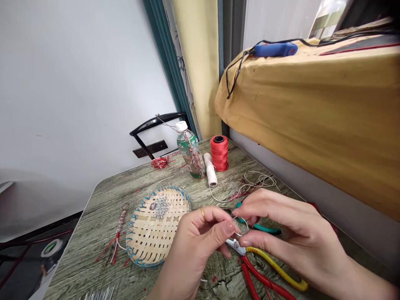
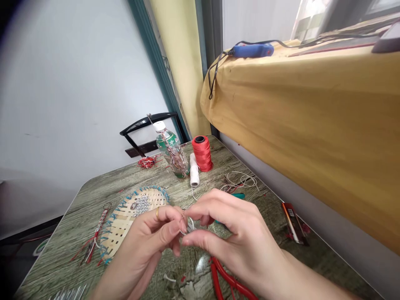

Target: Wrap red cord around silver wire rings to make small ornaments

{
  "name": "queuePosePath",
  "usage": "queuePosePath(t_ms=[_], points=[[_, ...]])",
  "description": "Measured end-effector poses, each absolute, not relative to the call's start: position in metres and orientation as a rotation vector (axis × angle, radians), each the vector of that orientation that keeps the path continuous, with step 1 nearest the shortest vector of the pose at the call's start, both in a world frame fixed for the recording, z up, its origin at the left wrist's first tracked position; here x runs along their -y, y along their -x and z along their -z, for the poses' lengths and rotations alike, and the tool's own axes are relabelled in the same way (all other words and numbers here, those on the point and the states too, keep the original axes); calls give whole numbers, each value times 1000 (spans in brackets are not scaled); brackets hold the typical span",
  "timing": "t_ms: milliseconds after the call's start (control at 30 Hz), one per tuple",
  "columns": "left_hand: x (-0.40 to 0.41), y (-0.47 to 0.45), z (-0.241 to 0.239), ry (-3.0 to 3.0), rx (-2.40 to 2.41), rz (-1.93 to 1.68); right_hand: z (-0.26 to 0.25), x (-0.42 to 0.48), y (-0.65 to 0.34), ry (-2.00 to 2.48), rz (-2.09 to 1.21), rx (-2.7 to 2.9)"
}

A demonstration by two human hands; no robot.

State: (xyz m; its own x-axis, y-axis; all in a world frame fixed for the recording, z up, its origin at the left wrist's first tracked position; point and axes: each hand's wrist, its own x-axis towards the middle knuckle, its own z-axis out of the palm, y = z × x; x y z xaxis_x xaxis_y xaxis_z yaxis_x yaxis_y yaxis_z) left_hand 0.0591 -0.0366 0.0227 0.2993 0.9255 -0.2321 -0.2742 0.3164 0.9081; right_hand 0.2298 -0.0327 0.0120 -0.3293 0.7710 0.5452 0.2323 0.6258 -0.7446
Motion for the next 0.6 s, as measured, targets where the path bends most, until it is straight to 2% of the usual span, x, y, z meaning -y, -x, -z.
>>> queuePosePath(t_ms=[333, 600], points=[[38, -62, -22, -783, -832, -904, -25, 38, -230, 736, -379, 2041], [37, -63, -21, -786, -814, -888, -23, 40, -233, 724, -425, 2082]])
